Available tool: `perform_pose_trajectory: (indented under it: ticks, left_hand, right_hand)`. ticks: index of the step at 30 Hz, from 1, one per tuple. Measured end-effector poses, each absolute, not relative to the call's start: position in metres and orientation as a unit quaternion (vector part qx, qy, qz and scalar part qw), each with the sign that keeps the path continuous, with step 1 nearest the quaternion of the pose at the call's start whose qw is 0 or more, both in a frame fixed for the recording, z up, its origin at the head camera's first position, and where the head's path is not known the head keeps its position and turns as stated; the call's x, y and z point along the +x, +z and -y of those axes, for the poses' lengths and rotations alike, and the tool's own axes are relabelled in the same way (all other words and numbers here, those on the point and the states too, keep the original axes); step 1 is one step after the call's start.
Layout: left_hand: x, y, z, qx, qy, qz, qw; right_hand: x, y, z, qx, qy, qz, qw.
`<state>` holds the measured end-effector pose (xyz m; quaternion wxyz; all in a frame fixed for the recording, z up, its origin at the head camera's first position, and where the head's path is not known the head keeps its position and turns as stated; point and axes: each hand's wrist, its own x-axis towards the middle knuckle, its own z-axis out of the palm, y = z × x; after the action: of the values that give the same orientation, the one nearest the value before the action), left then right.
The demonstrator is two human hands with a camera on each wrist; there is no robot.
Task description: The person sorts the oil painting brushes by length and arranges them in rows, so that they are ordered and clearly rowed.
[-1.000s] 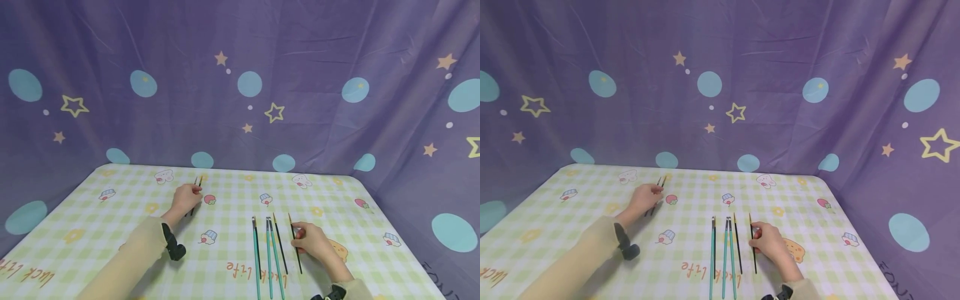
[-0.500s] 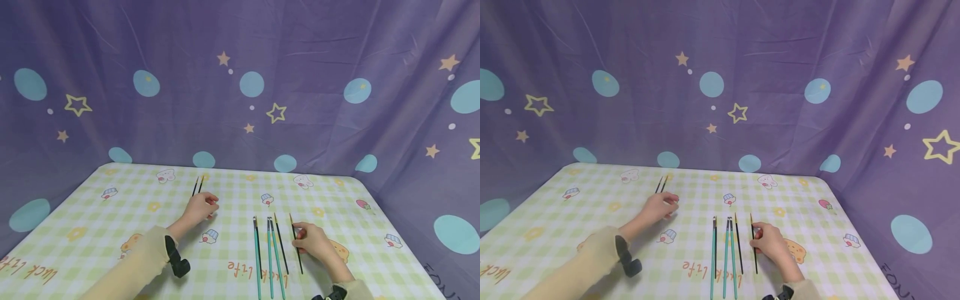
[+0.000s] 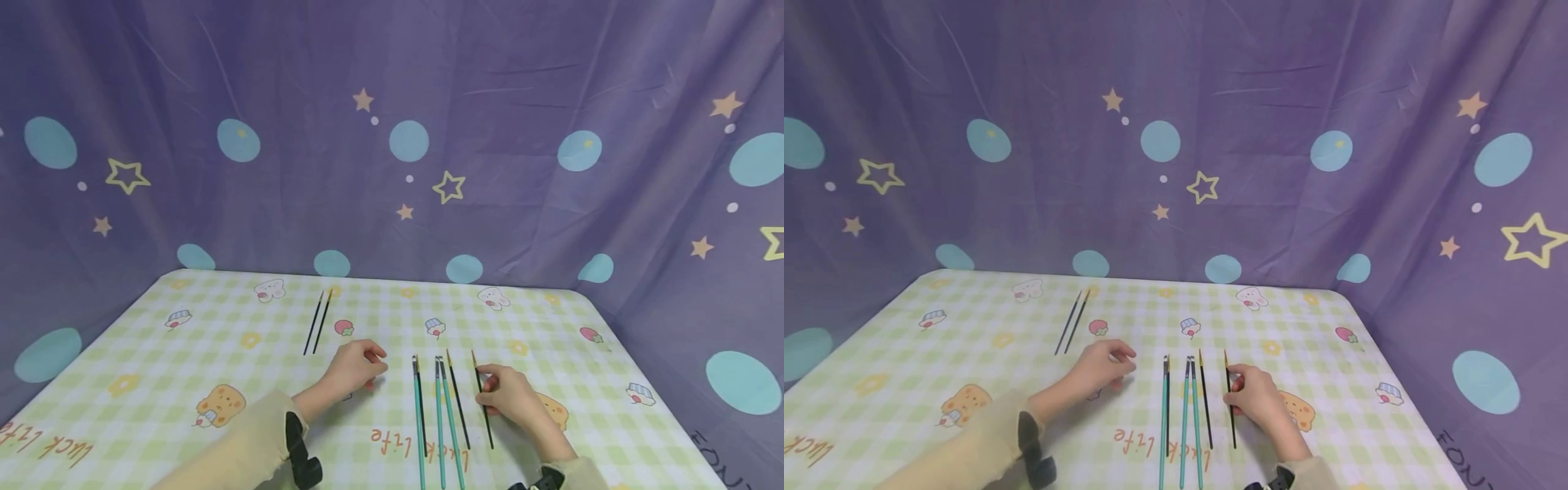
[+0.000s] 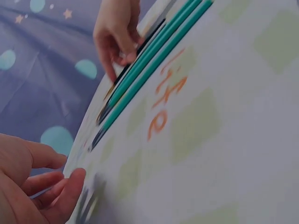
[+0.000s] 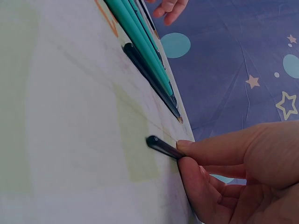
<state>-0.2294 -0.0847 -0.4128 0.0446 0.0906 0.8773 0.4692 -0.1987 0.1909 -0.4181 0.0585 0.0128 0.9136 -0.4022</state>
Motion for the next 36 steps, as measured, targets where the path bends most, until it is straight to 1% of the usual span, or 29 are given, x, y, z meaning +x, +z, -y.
perform_pose_trajectory:
  ticks: [6, 13, 17, 24, 36]
  left_hand:
    - [-0.215, -0.413, 0.067, 0.098, 0.480, -0.869, 0.070]
    - [-0.197, -0.413, 0.047, 0.074, 0.519, -0.845, 0.105]
    - [-0.190, -0.411, 0.038, 0.062, 0.518, -0.845, 0.116]
    - [-0.188, -0.412, 0.031, 0.054, 0.496, -0.860, 0.107]
    - [-0.192, -0.421, 0.027, 0.083, 0.436, -0.894, 0.068]
  right_hand:
    - [-0.200, -0.419, -0.191, 0.012, -0.398, -0.915, 0.057]
    - [-0.200, -0.418, -0.190, 0.012, -0.396, -0.917, 0.055]
    - [-0.200, -0.418, -0.191, 0.013, -0.397, -0.916, 0.055]
    - [-0.200, -0.418, -0.190, 0.013, -0.394, -0.917, 0.056]
    - [-0.200, -0.420, -0.191, 0.008, -0.392, -0.918, 0.056]
